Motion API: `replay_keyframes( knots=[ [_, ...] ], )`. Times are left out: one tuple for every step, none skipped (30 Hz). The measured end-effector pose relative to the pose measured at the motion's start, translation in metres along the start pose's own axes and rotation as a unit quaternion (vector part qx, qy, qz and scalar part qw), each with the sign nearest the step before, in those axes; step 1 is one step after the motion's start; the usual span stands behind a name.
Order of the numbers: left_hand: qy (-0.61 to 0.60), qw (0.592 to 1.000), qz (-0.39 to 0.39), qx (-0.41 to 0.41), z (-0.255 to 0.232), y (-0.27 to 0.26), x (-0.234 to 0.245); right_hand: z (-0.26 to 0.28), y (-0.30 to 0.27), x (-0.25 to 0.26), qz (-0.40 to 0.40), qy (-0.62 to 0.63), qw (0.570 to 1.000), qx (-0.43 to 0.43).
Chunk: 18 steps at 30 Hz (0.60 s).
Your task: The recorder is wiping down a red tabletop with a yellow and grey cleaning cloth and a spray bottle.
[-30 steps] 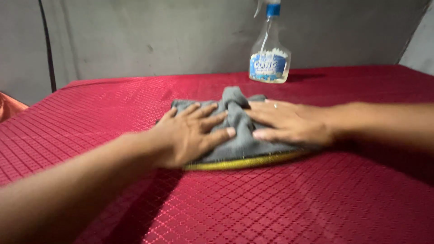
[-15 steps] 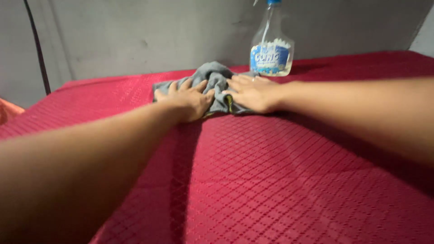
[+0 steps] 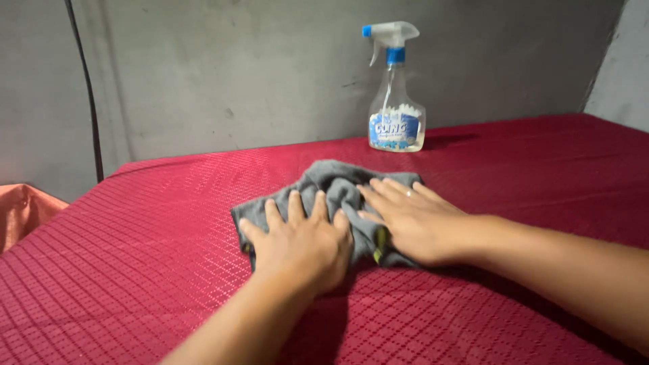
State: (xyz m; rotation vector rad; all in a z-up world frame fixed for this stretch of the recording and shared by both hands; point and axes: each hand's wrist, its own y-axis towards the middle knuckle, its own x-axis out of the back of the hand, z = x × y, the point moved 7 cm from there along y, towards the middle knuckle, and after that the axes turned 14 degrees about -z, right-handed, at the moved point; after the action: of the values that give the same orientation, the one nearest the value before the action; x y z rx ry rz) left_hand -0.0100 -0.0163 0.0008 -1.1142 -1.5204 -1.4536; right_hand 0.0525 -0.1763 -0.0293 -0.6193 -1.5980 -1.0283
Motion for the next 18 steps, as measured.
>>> replay_keyframes(
  knots=[
    [-0.001,1.000,-0.003,-0.001,-0.001,-0.007,0.004,-0.002,-0.007,0.006,-0.002,-0.002,1.000,0.000],
    [0.006,0.999,-0.004,-0.045,-0.007,-0.016,0.007,0.002,-0.015,0.008,0.015,0.002,1.000,0.025],
    [0.013,0.996,-0.005,-0.089,-0.012,-0.025,0.009,0.005,-0.023,0.010,0.032,0.005,0.998,0.051],
    [0.012,0.996,-0.006,-0.088,-0.013,-0.030,0.019,0.004,-0.026,0.014,0.033,0.004,0.998,0.052],
    [0.044,0.990,0.043,-0.126,-0.017,-0.039,0.021,0.005,-0.031,0.016,0.053,0.023,0.996,0.066],
    [0.075,0.979,0.092,-0.166,-0.021,-0.049,0.023,0.006,-0.036,0.017,0.074,0.043,0.993,0.080],
    [0.074,0.979,0.093,-0.165,-0.013,-0.046,0.017,0.002,-0.036,0.020,0.075,0.042,0.993,0.081],
    [0.069,0.973,0.065,-0.211,-0.012,-0.044,0.013,0.005,-0.038,0.024,0.066,0.063,0.986,0.141],
    [0.064,0.964,0.037,-0.256,-0.011,-0.043,0.009,0.008,-0.042,0.029,0.056,0.084,0.975,0.199],
    [0.062,0.964,0.038,-0.257,-0.003,-0.036,0.002,0.004,-0.039,0.029,0.057,0.085,0.975,0.198],
    [0.008,0.965,0.004,-0.262,0.002,-0.028,0.000,-0.004,-0.035,0.025,0.081,0.072,0.980,0.168],
    [-0.046,0.962,-0.028,-0.266,0.009,-0.021,-0.002,-0.012,-0.032,0.020,0.105,0.061,0.983,0.138],
    [-0.048,0.962,-0.026,-0.266,0.011,-0.014,-0.002,-0.011,-0.025,0.017,0.107,0.062,0.983,0.137],
    [-0.019,0.963,-0.004,-0.269,0.014,-0.007,-0.005,-0.010,-0.018,0.016,0.100,0.067,0.983,0.137],
    [0.010,0.962,0.019,-0.271,0.017,-0.001,-0.009,-0.009,-0.010,0.014,0.094,0.072,0.983,0.138],
    [0.008,0.962,0.021,-0.271,0.020,0.007,-0.012,-0.008,-0.001,0.010,0.097,0.072,0.983,0.137],
    [0.038,0.963,0.027,-0.266,0.024,0.016,-0.017,-0.002,0.008,0.009,0.071,0.088,0.979,0.170],
    [0.068,0.963,0.034,-0.258,0.031,0.024,-0.021,0.005,0.018,0.009,0.046,0.104,0.972,0.204]
  ],
)
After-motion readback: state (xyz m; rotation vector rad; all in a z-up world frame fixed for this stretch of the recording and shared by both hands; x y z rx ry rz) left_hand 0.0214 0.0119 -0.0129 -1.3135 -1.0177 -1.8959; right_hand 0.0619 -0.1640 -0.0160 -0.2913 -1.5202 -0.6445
